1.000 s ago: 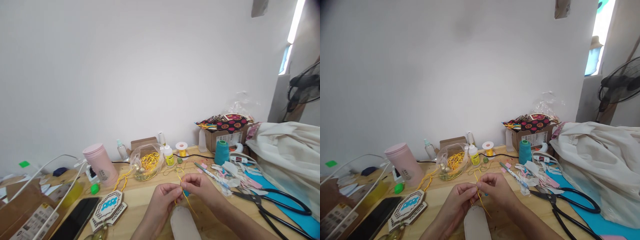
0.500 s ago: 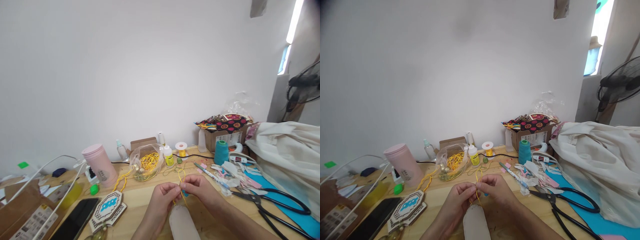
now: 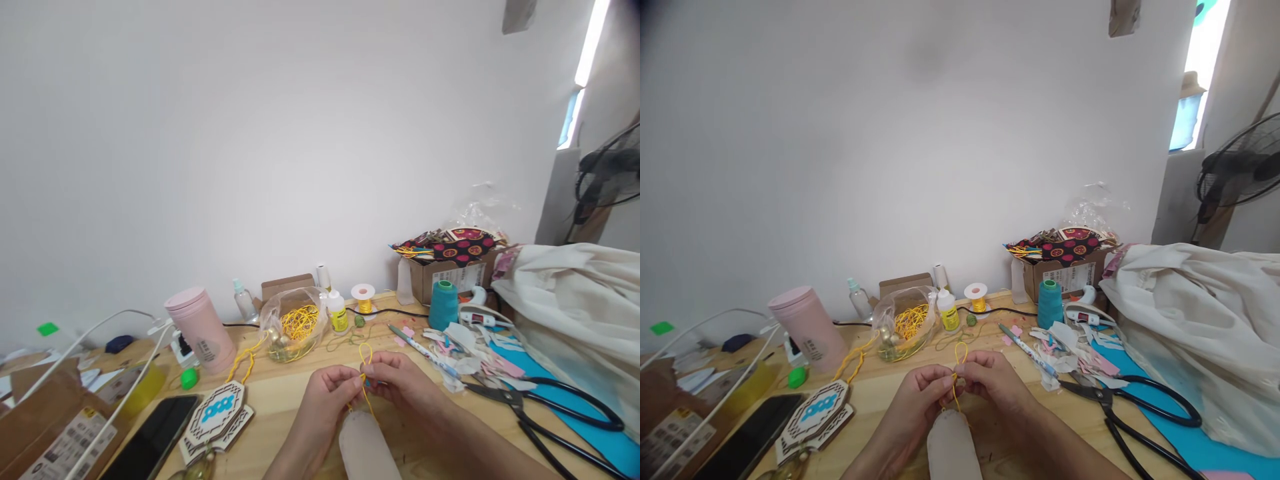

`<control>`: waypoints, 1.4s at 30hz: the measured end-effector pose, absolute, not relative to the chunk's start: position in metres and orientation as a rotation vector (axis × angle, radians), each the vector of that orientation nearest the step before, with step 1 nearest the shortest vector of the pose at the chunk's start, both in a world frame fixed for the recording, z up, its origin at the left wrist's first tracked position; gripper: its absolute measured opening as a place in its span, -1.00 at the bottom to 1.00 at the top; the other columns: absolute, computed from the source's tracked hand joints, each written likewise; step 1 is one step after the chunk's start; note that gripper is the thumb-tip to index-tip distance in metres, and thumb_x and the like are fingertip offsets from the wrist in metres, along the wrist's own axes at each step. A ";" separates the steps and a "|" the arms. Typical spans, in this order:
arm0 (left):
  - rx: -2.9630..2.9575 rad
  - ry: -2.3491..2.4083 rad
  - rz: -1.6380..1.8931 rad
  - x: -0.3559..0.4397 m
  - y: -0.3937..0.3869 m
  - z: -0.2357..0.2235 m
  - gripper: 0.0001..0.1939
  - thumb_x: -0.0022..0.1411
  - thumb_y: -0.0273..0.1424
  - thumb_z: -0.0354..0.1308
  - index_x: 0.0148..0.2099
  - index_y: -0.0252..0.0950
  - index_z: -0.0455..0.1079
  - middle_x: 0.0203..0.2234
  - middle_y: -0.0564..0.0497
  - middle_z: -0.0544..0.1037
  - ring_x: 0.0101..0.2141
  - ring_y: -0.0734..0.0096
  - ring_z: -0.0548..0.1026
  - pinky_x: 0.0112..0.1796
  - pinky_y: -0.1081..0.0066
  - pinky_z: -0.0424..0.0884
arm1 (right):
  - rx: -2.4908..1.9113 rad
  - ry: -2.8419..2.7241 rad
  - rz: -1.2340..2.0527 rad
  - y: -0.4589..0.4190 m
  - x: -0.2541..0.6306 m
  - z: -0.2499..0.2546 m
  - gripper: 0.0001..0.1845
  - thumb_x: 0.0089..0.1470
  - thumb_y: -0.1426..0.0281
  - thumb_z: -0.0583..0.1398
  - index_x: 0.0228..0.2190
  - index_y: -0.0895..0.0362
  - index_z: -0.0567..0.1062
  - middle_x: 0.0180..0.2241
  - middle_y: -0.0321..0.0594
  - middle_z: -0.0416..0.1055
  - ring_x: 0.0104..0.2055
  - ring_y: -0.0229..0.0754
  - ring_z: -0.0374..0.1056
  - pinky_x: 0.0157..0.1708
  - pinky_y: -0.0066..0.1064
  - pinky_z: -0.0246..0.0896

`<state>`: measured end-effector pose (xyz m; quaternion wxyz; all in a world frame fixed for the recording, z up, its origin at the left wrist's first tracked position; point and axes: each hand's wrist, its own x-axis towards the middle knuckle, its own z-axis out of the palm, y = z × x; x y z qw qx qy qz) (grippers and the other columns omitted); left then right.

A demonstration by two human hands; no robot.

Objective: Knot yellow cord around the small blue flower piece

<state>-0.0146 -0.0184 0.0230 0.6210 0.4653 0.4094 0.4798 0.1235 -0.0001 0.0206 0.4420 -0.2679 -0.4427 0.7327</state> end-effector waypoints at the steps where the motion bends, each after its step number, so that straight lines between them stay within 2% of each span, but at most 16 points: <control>1: 1.066 0.935 1.105 -0.015 -0.018 0.023 -0.89 -0.11 -0.43 0.16 -0.58 -0.40 0.39 -0.75 0.10 0.33 -0.62 0.58 0.24 -0.53 0.54 0.09 | -0.680 -1.130 1.792 0.001 0.124 0.020 -0.81 -0.23 0.35 0.20 -0.67 0.22 0.35 -0.70 -0.41 0.16 -0.60 -0.39 0.10 -0.51 -0.52 0.01; 12: 1.014 0.849 1.136 -0.016 -0.016 0.024 -0.90 -0.06 -0.52 0.12 -0.56 -0.43 0.39 -0.72 0.07 0.38 -0.62 0.62 0.24 -0.53 0.56 0.10 | -0.739 -1.449 1.428 0.005 0.124 0.020 -0.69 -0.21 0.20 0.16 -0.65 0.20 0.29 -0.67 -0.39 0.14 -0.60 -0.37 0.04 -0.57 -0.52 -0.06; 22: 0.940 0.808 1.155 -0.016 -0.017 0.024 -0.91 -0.05 -0.54 0.10 -0.53 -0.45 0.41 -0.72 0.06 0.38 -0.62 0.63 0.24 -0.51 0.55 0.13 | -0.763 -1.479 1.345 0.002 0.123 0.022 -0.76 -0.18 0.27 0.15 -0.63 0.21 0.34 -0.64 -0.37 0.20 -0.57 -0.37 0.10 -0.56 -0.53 0.00; 28: 0.878 0.761 1.136 -0.015 -0.018 0.030 -0.88 -0.05 -0.56 0.10 -0.57 -0.46 0.40 -0.73 0.06 0.37 -0.62 0.63 0.24 -0.49 0.55 0.16 | -0.682 -1.425 1.449 0.000 0.123 0.025 -0.79 -0.19 0.28 0.18 -0.54 0.20 0.40 -0.59 -0.31 0.33 -0.52 -0.32 0.23 -0.48 -0.49 0.12; 33: 0.830 0.683 1.126 -0.014 -0.019 0.034 -0.82 -0.04 -0.56 0.08 -0.64 -0.44 0.36 -0.75 0.07 0.33 -0.64 0.61 0.23 -0.51 0.53 0.15 | -0.526 -1.382 1.566 0.000 0.121 0.024 -0.74 -0.28 0.28 0.24 -0.46 0.16 0.44 -0.53 -0.28 0.38 -0.49 -0.27 0.30 -0.42 -0.41 0.22; 42: 0.881 0.703 1.093 -0.016 -0.020 0.028 -0.86 -0.04 -0.56 0.09 -0.59 -0.46 0.41 -0.73 0.03 0.37 -0.63 0.61 0.24 -0.51 0.53 0.14 | -0.681 -1.550 1.264 0.004 0.125 0.021 -0.83 -0.25 0.32 0.22 -0.53 0.14 0.51 -0.54 -0.26 0.37 -0.47 -0.28 0.27 -0.47 -0.47 0.19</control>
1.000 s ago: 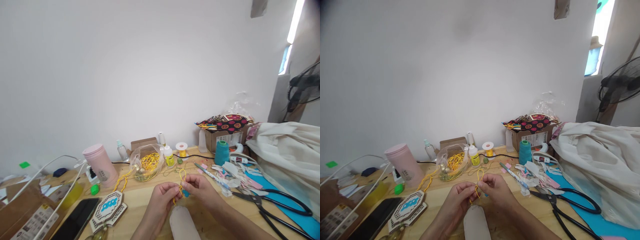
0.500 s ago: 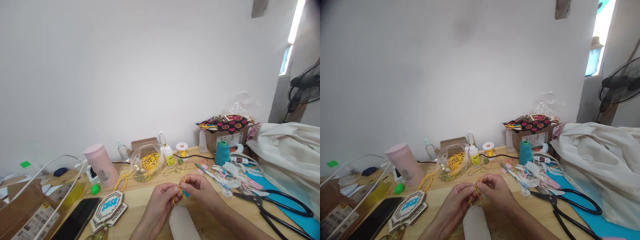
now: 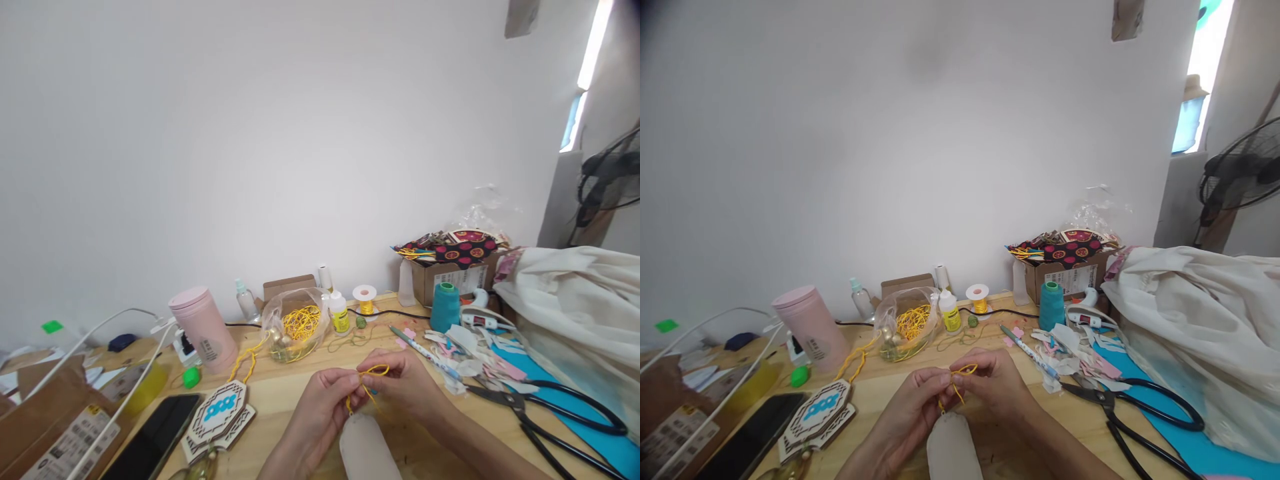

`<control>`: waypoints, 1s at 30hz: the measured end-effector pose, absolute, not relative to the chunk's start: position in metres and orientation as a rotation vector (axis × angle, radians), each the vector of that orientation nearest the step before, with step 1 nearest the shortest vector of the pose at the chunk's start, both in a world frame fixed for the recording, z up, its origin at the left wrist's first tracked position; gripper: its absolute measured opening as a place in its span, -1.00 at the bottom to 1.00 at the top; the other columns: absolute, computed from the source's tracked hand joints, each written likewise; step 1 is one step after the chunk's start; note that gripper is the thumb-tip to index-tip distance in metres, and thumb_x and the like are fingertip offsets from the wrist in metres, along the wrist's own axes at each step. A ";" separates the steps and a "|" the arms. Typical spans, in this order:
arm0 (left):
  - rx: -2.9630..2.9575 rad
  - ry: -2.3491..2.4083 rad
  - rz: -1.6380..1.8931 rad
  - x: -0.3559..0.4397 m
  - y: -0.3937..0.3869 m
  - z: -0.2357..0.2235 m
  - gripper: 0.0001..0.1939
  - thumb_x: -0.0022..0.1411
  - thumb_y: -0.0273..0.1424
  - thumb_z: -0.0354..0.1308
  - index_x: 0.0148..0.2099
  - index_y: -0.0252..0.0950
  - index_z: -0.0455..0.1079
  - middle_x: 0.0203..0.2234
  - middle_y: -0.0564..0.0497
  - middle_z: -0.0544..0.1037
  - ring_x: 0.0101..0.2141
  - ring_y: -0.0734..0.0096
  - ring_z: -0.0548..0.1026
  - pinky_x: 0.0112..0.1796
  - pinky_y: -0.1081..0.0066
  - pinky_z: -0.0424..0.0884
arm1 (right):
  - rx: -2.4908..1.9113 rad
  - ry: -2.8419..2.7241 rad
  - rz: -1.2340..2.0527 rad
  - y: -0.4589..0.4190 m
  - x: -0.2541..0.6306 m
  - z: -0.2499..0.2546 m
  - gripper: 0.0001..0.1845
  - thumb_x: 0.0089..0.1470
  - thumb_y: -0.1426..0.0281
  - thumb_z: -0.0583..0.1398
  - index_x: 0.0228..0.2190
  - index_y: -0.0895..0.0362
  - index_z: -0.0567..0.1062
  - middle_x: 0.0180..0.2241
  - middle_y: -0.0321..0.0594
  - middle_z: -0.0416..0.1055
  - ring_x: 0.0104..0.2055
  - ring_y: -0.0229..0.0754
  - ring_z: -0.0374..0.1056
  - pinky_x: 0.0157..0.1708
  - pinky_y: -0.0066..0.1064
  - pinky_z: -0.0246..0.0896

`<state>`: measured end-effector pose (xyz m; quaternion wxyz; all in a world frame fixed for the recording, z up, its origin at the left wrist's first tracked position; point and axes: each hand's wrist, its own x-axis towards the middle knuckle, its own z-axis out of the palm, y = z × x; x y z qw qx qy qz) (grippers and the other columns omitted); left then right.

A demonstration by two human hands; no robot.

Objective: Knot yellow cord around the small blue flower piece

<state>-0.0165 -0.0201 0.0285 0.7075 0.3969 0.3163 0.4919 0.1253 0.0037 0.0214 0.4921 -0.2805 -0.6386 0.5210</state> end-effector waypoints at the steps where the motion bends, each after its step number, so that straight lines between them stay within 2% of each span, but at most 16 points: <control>1: 0.887 0.712 1.093 -0.017 -0.020 0.028 -0.86 -0.05 -0.55 0.10 -0.58 -0.46 0.42 -0.73 0.03 0.38 -0.63 0.61 0.24 -0.51 0.53 0.14 | -0.691 -1.560 1.254 0.004 0.126 0.021 -0.83 -0.25 0.31 0.22 -0.53 0.14 0.51 -0.55 -0.26 0.37 -0.47 -0.28 0.27 -0.47 -0.47 0.18; 6: 0.900 0.779 1.098 -0.018 -0.019 0.030 -0.90 -0.10 -0.54 0.14 -0.58 -0.46 0.43 -0.71 0.01 0.41 -0.63 0.61 0.24 -0.52 0.54 0.14 | -0.719 -1.634 1.183 0.003 0.127 0.025 -0.80 -0.25 0.26 0.21 -0.53 0.12 0.52 -0.56 -0.26 0.38 -0.48 -0.27 0.26 -0.48 -0.47 0.18; 12: 0.910 0.804 1.073 -0.017 -0.020 0.030 -0.91 -0.11 -0.51 0.15 -0.56 -0.45 0.44 -0.74 0.02 0.40 -0.63 0.60 0.25 -0.52 0.55 0.15 | -0.760 -1.761 1.045 0.003 0.130 0.031 -0.85 -0.20 0.32 0.20 -0.53 0.12 0.52 -0.55 -0.25 0.39 -0.48 -0.27 0.26 -0.47 -0.48 0.15; 18: 0.915 0.785 1.037 -0.019 -0.022 0.032 -0.91 -0.10 -0.53 0.14 -0.51 -0.48 0.45 -0.69 -0.02 0.43 -0.61 0.59 0.28 -0.50 0.54 0.16 | -0.763 -1.791 1.093 0.004 0.134 0.032 -0.86 -0.20 0.33 0.19 -0.58 0.14 0.50 -0.58 -0.28 0.37 -0.51 -0.30 0.24 -0.50 -0.51 0.13; 23: 0.855 0.721 1.021 -0.019 -0.022 0.034 -0.82 -0.01 -0.48 0.09 -0.55 -0.48 0.43 -0.67 -0.04 0.44 -0.59 0.55 0.33 -0.42 0.47 0.21 | -0.765 -1.810 1.118 0.002 0.134 0.034 -0.85 -0.18 0.33 0.18 -0.58 0.15 0.50 -0.57 -0.29 0.35 -0.49 -0.30 0.24 -0.49 -0.52 0.12; 30: 0.753 0.711 0.973 -0.020 -0.023 0.032 -0.87 -0.05 -0.49 0.13 -0.54 -0.49 0.42 -0.67 -0.04 0.44 -0.60 0.56 0.32 -0.38 0.43 0.23 | -0.728 -1.872 1.071 0.003 0.136 0.034 -0.87 -0.16 0.36 0.17 -0.55 0.15 0.50 -0.54 -0.28 0.36 -0.47 -0.30 0.25 -0.44 -0.50 0.13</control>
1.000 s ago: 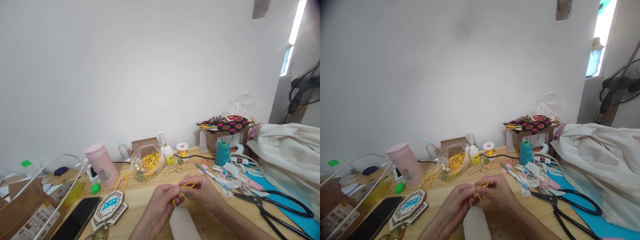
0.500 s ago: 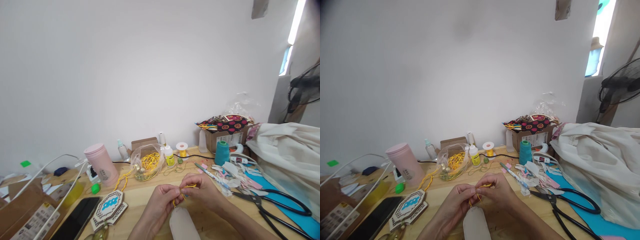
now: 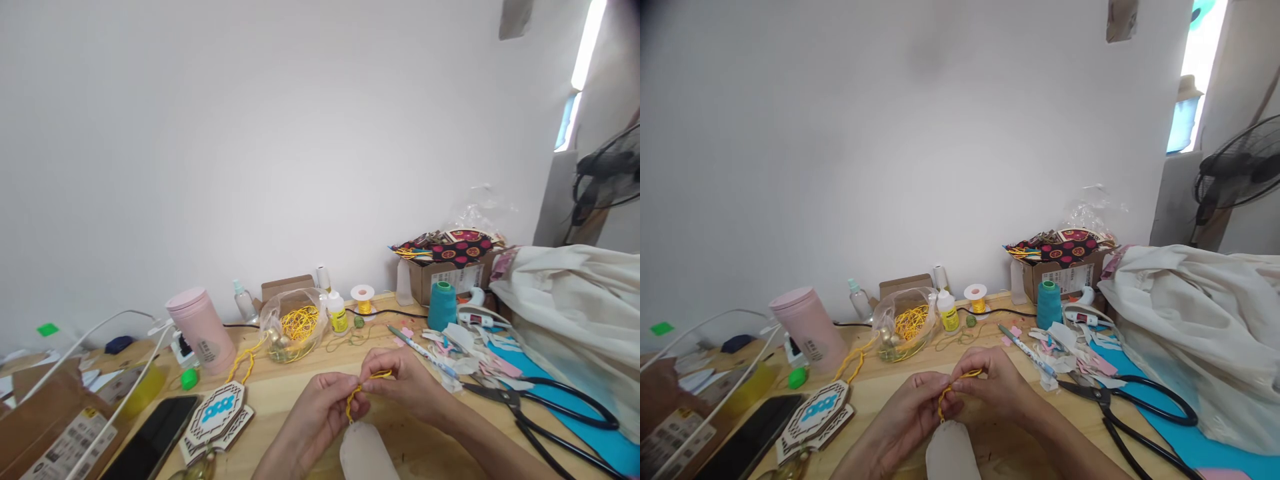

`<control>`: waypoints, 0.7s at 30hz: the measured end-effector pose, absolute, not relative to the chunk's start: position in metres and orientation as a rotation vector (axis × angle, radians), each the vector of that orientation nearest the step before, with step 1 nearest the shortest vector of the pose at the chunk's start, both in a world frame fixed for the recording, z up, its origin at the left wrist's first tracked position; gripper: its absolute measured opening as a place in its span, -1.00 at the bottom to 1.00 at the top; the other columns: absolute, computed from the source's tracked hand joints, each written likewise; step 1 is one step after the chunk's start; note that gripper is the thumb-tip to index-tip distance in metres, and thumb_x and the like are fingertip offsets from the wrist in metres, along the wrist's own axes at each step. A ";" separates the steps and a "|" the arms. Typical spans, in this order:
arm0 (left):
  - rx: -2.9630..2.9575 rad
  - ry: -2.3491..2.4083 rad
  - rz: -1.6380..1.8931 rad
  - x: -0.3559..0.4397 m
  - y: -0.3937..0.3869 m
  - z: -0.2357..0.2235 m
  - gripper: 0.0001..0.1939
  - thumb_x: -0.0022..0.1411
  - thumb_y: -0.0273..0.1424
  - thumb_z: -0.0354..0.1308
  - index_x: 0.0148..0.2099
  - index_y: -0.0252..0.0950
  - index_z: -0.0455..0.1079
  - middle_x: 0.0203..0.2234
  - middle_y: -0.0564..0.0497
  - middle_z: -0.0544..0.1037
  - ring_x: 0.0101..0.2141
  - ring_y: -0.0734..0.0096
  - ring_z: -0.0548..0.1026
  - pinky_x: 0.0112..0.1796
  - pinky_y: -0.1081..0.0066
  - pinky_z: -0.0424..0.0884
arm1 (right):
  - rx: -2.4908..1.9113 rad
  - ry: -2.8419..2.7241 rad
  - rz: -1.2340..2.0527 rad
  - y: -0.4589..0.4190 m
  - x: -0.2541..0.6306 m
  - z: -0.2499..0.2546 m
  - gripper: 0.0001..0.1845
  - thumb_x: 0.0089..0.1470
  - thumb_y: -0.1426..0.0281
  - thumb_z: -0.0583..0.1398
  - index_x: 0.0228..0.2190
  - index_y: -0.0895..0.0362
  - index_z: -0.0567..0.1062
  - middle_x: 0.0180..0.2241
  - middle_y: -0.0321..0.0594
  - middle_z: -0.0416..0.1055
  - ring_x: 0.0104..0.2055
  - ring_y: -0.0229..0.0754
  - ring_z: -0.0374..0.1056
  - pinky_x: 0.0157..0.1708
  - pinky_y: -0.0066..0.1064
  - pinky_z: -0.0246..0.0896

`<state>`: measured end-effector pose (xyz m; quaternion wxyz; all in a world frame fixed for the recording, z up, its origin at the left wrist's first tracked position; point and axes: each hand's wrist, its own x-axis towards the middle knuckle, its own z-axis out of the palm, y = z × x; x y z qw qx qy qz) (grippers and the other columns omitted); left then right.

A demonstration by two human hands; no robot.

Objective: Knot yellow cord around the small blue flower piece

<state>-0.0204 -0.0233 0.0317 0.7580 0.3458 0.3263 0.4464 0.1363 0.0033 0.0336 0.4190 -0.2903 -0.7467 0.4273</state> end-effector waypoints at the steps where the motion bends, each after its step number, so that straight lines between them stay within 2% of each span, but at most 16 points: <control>1: 0.746 0.716 0.969 -0.020 -0.024 0.032 -0.87 -0.06 -0.49 0.14 -0.55 -0.49 0.42 -0.67 -0.05 0.43 -0.60 0.56 0.32 -0.38 0.43 0.23 | -0.721 -1.873 1.072 0.004 0.137 0.033 -0.86 -0.16 0.35 0.17 -0.55 0.15 0.50 -0.54 -0.28 0.36 -0.47 -0.29 0.25 -0.44 -0.50 0.13; 6: 0.747 0.748 0.965 -0.020 -0.024 0.032 -0.87 -0.08 -0.49 0.15 -0.59 -0.47 0.40 -0.70 -0.03 0.42 -0.61 0.56 0.32 -0.41 0.45 0.23 | -0.720 -1.869 1.110 0.004 0.136 0.031 -0.85 -0.16 0.34 0.17 -0.54 0.14 0.50 -0.53 -0.27 0.38 -0.47 -0.29 0.26 -0.45 -0.49 0.14; 13: 0.872 0.864 1.021 -0.019 -0.022 0.029 -0.87 -0.14 -0.43 0.18 -0.59 -0.43 0.41 -0.70 -0.01 0.42 -0.62 0.55 0.29 -0.47 0.49 0.20 | -0.851 -1.700 1.254 0.000 0.128 0.031 -0.92 -0.24 0.44 0.17 -0.58 0.18 0.47 -0.60 -0.29 0.40 -0.54 -0.29 0.28 -0.54 -0.52 0.16; 17: 0.919 0.906 1.033 -0.019 -0.021 0.029 -0.86 -0.15 -0.43 0.18 -0.59 -0.44 0.42 -0.71 0.00 0.41 -0.63 0.57 0.26 -0.50 0.52 0.16 | -0.914 -1.671 1.227 -0.001 0.127 0.034 -0.91 -0.27 0.51 0.15 -0.60 0.18 0.46 -0.61 -0.30 0.40 -0.52 -0.29 0.29 -0.52 -0.52 0.17; 21: 0.978 0.933 1.073 -0.019 -0.020 0.029 -0.86 -0.14 -0.44 0.17 -0.60 -0.44 0.42 -0.73 0.02 0.39 -0.63 0.57 0.26 -0.53 0.54 0.13 | -0.888 -1.687 1.204 -0.002 0.127 0.036 -0.92 -0.28 0.49 0.15 -0.61 0.17 0.47 -0.61 -0.30 0.41 -0.51 -0.28 0.29 -0.49 -0.50 0.18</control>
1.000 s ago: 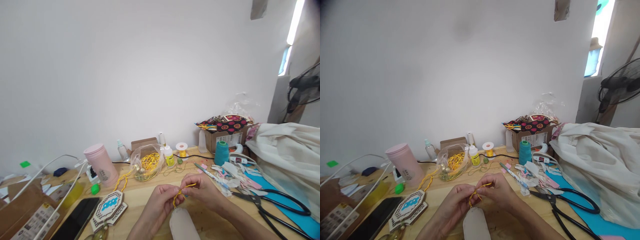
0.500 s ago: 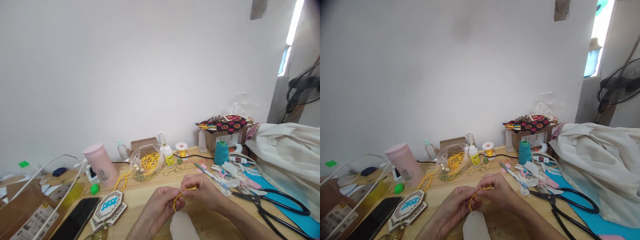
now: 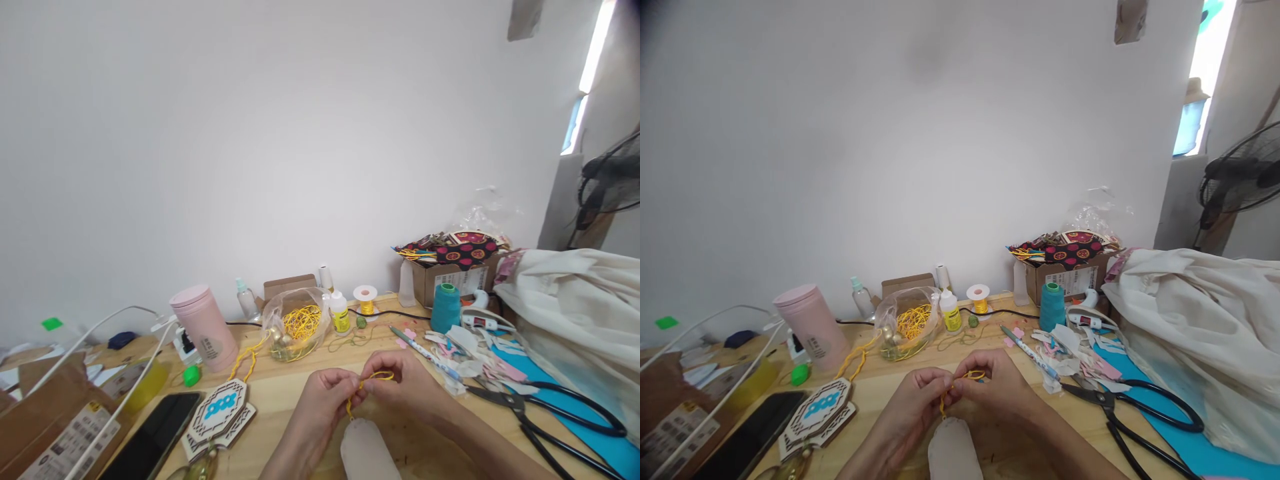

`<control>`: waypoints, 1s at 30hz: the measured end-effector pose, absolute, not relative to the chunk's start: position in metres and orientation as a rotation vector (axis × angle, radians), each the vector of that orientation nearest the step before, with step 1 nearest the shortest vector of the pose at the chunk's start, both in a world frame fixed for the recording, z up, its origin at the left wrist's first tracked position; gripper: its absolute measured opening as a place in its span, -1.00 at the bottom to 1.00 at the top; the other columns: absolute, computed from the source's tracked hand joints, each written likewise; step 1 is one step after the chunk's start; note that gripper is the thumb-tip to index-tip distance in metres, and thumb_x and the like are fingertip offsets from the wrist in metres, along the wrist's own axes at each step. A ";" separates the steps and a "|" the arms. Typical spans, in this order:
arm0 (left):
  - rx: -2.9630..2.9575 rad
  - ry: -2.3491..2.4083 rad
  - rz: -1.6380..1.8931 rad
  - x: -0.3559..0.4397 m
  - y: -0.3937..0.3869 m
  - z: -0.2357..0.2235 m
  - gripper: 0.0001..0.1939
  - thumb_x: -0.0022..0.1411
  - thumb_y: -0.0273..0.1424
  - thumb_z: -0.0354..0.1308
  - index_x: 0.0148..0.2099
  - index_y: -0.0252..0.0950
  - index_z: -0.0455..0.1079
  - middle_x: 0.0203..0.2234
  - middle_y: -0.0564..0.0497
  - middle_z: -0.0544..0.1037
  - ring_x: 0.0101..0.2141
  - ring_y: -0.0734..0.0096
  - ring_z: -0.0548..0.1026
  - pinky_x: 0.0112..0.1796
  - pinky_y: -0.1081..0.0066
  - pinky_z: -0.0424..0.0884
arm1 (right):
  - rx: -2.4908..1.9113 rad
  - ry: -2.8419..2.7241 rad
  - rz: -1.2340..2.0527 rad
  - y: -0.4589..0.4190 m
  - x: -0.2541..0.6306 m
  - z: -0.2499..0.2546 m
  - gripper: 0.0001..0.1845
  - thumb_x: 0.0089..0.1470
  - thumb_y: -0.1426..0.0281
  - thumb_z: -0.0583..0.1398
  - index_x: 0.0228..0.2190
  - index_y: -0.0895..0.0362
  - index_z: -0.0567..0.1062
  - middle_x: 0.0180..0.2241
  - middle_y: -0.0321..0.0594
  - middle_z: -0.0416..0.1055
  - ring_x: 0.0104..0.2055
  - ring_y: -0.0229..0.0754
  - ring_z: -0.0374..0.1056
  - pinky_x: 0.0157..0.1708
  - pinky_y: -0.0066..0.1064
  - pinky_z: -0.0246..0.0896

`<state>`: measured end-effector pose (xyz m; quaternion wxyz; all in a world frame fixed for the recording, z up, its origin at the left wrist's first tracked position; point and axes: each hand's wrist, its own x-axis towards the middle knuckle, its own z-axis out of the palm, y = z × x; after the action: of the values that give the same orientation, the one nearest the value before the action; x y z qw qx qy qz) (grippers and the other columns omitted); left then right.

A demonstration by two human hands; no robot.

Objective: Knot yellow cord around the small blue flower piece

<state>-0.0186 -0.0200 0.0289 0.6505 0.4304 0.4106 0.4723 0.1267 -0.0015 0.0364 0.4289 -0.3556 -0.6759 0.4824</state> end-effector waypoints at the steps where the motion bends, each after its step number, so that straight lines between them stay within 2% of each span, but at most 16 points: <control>1: 1.002 0.946 1.080 -0.019 -0.020 0.029 -0.86 -0.14 -0.43 0.17 -0.60 -0.44 0.42 -0.72 0.01 0.40 -0.63 0.56 0.26 -0.53 0.54 0.12 | -0.885 -1.685 1.199 -0.001 0.126 0.036 -0.92 -0.28 0.49 0.14 -0.62 0.16 0.46 -0.62 -0.31 0.41 -0.52 -0.29 0.29 -0.50 -0.50 0.17; 10: 1.030 1.040 1.110 -0.018 -0.018 0.029 -0.90 -0.19 -0.46 0.20 -0.52 -0.41 0.44 -0.65 -0.05 0.50 -0.62 0.54 0.32 -0.54 0.55 0.16 | -0.994 -1.673 1.146 0.002 0.126 0.030 -0.85 -0.32 0.55 0.09 -0.66 0.17 0.46 -0.70 -0.34 0.35 -0.67 -0.39 0.10 -0.67 -0.57 -0.04; 22: 1.064 1.033 1.087 -0.020 -0.019 0.027 -0.85 -0.22 -0.44 0.25 -0.51 -0.42 0.44 -0.66 -0.03 0.49 -0.60 0.52 0.34 -0.53 0.53 0.17 | -0.992 -1.773 1.015 0.002 0.129 0.032 -0.85 -0.33 0.54 0.10 -0.67 0.17 0.48 -0.67 -0.32 0.35 -0.62 -0.37 0.12 -0.60 -0.54 0.03; 30: 1.029 1.006 1.066 -0.020 -0.020 0.028 -0.90 -0.21 -0.49 0.23 -0.53 -0.45 0.44 -0.69 -0.01 0.46 -0.61 0.56 0.30 -0.53 0.54 0.15 | -1.012 -1.708 1.157 0.001 0.127 0.033 -0.84 -0.33 0.55 0.09 -0.65 0.18 0.48 -0.69 -0.33 0.35 -0.65 -0.39 0.11 -0.66 -0.58 -0.03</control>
<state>-0.0198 -0.0198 0.0284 0.6251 0.4486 0.4383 0.4646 0.1274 0.0007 0.0328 0.4096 -0.4020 -0.6780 0.4593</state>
